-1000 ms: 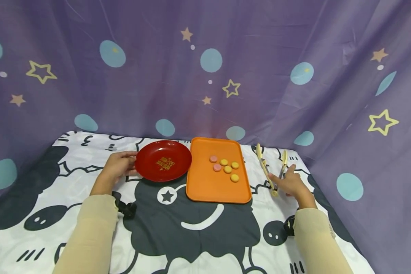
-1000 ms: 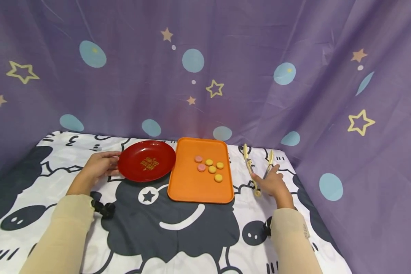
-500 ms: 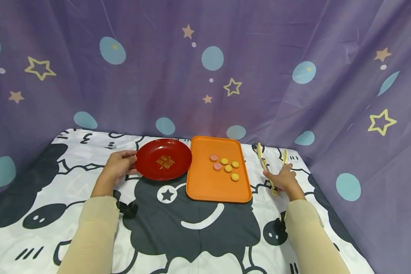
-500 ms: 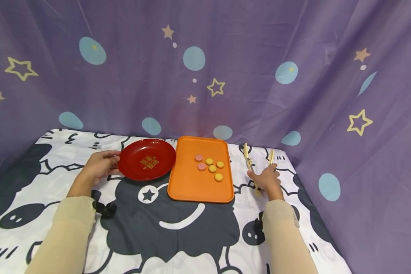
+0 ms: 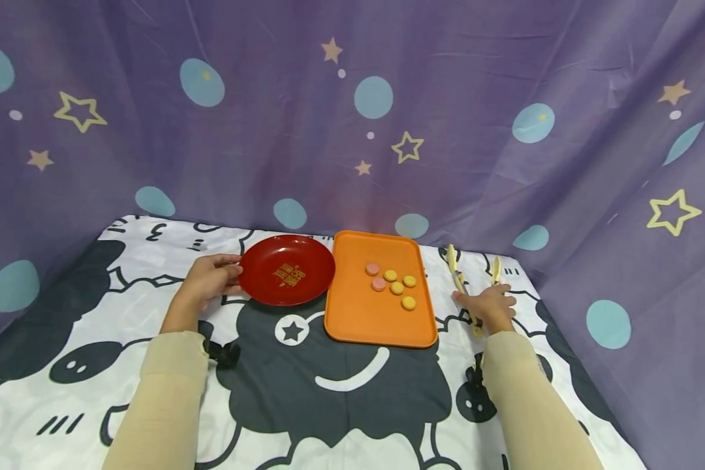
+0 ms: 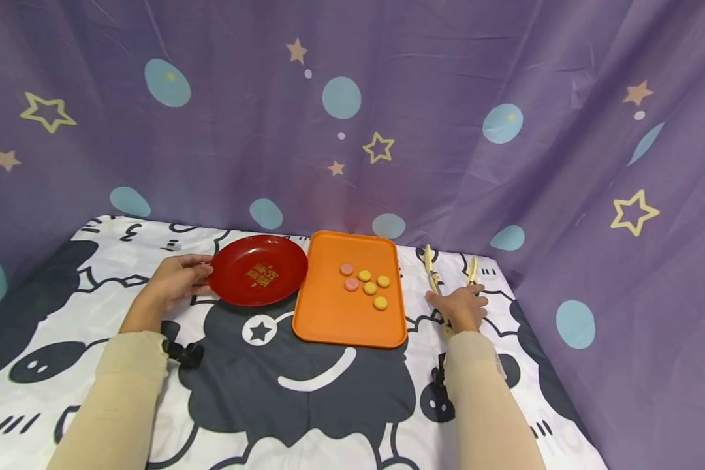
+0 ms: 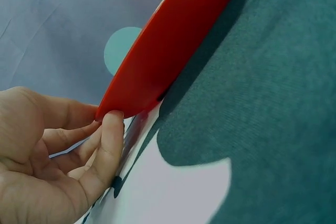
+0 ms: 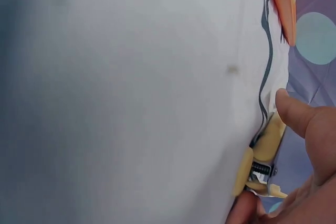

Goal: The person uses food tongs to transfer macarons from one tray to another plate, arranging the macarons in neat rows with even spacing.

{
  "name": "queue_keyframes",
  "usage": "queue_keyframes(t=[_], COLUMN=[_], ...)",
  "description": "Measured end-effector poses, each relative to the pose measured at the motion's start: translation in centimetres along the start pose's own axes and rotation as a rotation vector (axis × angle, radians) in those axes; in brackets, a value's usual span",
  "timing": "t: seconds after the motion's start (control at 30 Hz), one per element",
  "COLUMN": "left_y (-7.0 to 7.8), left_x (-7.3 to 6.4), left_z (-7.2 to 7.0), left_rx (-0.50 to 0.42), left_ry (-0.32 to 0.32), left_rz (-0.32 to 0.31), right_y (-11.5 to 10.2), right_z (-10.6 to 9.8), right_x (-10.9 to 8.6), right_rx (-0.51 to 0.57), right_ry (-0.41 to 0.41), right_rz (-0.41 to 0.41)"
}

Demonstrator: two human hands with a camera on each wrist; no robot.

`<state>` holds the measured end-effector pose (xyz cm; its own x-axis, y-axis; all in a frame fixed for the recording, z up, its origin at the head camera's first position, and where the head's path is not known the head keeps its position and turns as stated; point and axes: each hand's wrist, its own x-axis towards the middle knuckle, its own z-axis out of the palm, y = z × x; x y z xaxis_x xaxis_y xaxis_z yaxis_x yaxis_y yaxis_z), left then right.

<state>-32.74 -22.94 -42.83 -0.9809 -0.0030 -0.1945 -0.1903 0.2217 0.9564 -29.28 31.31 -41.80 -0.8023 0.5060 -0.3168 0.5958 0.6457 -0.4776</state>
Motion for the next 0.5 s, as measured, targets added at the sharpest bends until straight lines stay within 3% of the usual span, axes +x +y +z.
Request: queue_keyframes(t=[0.27, 0.5], left_y=[0.1, 0.2], left_x=[-0.07, -0.34], left_z=[0.03, 0.15], left_rx=[-0.012, -0.007], left_ry=[-0.012, -0.006], left_rz=[-0.005, -0.006], right_y=[-0.81, -1.0], right_z=[0.17, 0.24], right_x=[-0.54, -0.49], right_rx=[0.042, 0.064], right_ry=[0.016, 0.005], right_rz=[0.081, 0.102])
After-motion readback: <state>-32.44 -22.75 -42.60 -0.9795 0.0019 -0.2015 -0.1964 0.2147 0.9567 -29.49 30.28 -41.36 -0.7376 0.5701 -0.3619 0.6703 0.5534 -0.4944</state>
